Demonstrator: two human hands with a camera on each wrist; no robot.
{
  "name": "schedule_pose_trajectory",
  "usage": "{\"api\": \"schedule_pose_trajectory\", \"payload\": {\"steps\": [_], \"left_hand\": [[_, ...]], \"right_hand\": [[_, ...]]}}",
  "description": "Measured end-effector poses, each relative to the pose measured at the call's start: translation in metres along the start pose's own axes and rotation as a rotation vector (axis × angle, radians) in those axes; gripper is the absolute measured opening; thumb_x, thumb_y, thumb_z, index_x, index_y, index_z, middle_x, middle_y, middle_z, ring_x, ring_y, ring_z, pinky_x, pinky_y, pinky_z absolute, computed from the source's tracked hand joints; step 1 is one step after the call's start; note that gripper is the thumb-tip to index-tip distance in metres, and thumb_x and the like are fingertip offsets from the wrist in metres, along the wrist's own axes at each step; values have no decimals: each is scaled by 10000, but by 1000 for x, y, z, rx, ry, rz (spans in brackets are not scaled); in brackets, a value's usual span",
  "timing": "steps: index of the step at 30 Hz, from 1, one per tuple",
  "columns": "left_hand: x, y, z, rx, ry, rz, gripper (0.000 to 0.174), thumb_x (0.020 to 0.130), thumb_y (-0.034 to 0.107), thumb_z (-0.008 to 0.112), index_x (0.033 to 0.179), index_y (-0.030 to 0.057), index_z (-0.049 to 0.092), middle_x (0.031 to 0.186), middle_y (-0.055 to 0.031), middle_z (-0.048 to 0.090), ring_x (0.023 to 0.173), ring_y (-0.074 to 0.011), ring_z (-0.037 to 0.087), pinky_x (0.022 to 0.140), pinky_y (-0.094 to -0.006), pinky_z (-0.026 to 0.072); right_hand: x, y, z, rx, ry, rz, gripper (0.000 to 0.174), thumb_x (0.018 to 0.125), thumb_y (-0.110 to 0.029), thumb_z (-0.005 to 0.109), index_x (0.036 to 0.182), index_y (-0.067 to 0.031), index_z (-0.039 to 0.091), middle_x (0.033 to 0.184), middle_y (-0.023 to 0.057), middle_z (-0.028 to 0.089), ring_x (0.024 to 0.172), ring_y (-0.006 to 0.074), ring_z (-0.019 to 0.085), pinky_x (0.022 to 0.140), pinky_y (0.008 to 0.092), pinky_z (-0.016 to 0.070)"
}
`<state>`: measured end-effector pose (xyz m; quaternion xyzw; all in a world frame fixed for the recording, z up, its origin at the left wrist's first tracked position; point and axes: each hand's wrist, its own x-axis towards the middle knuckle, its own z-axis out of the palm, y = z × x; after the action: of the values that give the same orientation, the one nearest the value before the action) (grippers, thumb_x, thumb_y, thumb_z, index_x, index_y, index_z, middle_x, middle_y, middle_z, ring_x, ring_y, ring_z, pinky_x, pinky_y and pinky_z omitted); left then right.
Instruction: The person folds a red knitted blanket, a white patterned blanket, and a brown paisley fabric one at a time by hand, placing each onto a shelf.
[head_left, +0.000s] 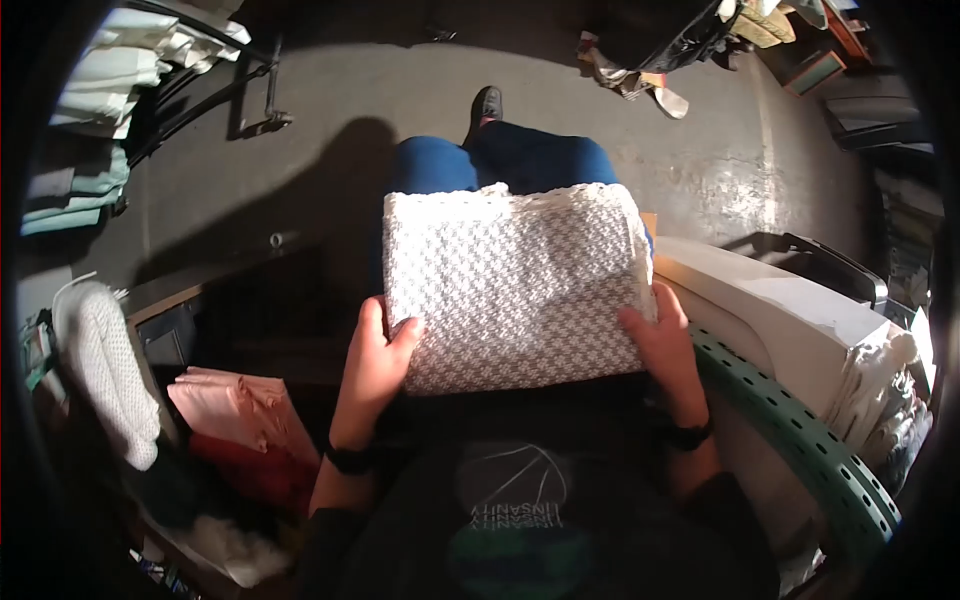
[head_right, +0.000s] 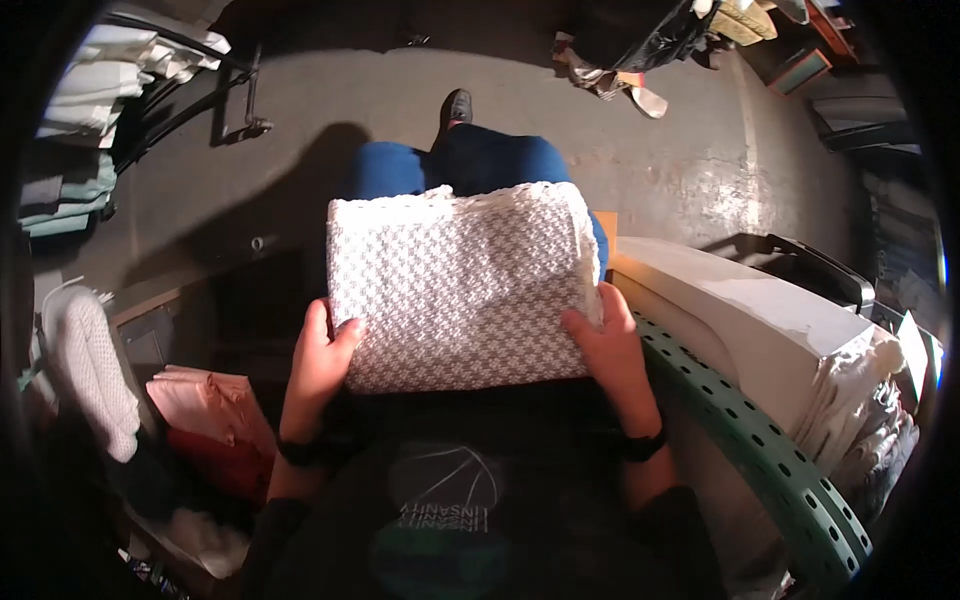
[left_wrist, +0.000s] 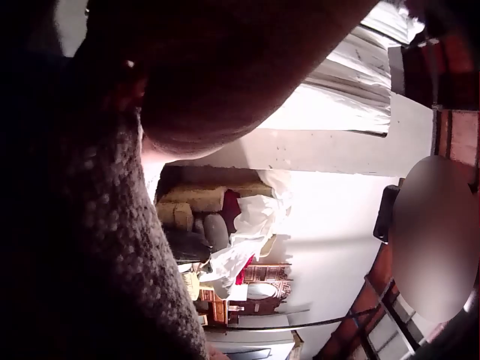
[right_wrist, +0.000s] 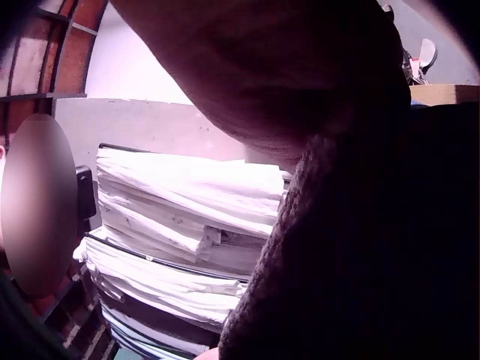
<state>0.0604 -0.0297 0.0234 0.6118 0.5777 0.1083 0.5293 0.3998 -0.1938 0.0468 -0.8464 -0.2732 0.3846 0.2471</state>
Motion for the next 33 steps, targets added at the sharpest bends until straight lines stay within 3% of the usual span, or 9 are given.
{"api": "schedule_pose_trajectory", "payload": {"steps": [4, 8, 14, 16, 20, 21, 24, 30, 33], "left_hand": [[-2, 9, 1, -212, -5, 56, 287, 984, 100, 711, 1199, -26, 569, 1069, -156, 673, 963, -199, 656, 872, -335, 524], [-22, 52, -3, -195, -60, 131, 237, 962, 40, 710, 1165, -9, 597, 1037, -110, 632, 931, -173, 622, 862, -297, 502], [-25, 79, -11, 207, -351, 697, 503, 667, -6, 836, 1138, 69, 675, 1054, -123, 643, 942, -338, 652, 794, -424, 531], [-24, 78, -7, 185, -393, 740, 535, 652, 7, 855, 1153, 80, 681, 1082, -125, 646, 989, -341, 646, 837, -422, 530], [-23, 64, -1, -270, -444, 406, 579, 845, 193, 871, 1323, 36, 585, 1288, -160, 634, 1209, -297, 625, 1031, -414, 495], [-22, 63, 1, -378, -418, 216, 610, 893, 239, 838, 1377, 19, 538, 1336, -171, 617, 1267, -288, 602, 1065, -403, 486], [-11, 71, -2, -439, -374, -107, 642, 957, 243, 785, 1460, -3, 472, 1397, -192, 610, 1335, -284, 586, 1102, -389, 484], [35, 63, -2, -76, -609, 8, 743, 914, 241, 829, 1497, -8, 441, 1391, -255, 622, 1328, -340, 604, 1100, -405, 490], [44, 60, -4, 10, -685, 394, 843, 854, 330, 876, 1492, -11, 444, 1404, -244, 621, 1314, -356, 617, 1081, -395, 501]], "right_hand": [[-1, 3, -1, -101, -39, 31, 685, 915, -310, 779, 1433, 45, 507, 1299, 244, 645, 1225, 376, 634, 1051, 420, 489], [-3, -8, -1, -300, 151, -291, 726, 912, -213, 770, 1520, 8, 440, 1471, 246, 533, 1376, 408, 521, 1137, 450, 433], [-4, -104, -6, -43, 94, -730, 823, 802, -37, 762, 1558, -55, 438, 1534, 229, 484, 1456, 426, 436, 1207, 504, 357], [4, -121, -11, -421, -18, -1000, 768, 801, -43, 719, 1533, -114, 496, 1533, 215, 493, 1463, 419, 437, 1216, 546, 335], [8, -131, 2, -491, -155, -1051, 622, 763, -10, 730, 1369, -112, 635, 1365, 164, 628, 1319, 341, 591, 1155, 544, 417], [9, -133, 5, -485, -70, -1103, 595, 776, -54, 740, 1359, -127, 649, 1187, 98, 687, 1146, 303, 669, 1044, 498, 487], [5, -128, 1, -505, -168, -1062, 599, 770, -102, 773, 1358, -140, 661, 1006, 53, 675, 968, 290, 675, 919, 457, 509], [-3, -124, 13, -450, -348, -993, 693, 772, -106, 736, 1450, -162, 601, 854, 45, 589, 842, 262, 628, 829, 410, 484], [-2, -119, 20, -555, -321, -1051, 626, 773, -109, 714, 1391, -184, 655, 828, 31, 535, 855, 249, 610, 820, 419, 481]]}}
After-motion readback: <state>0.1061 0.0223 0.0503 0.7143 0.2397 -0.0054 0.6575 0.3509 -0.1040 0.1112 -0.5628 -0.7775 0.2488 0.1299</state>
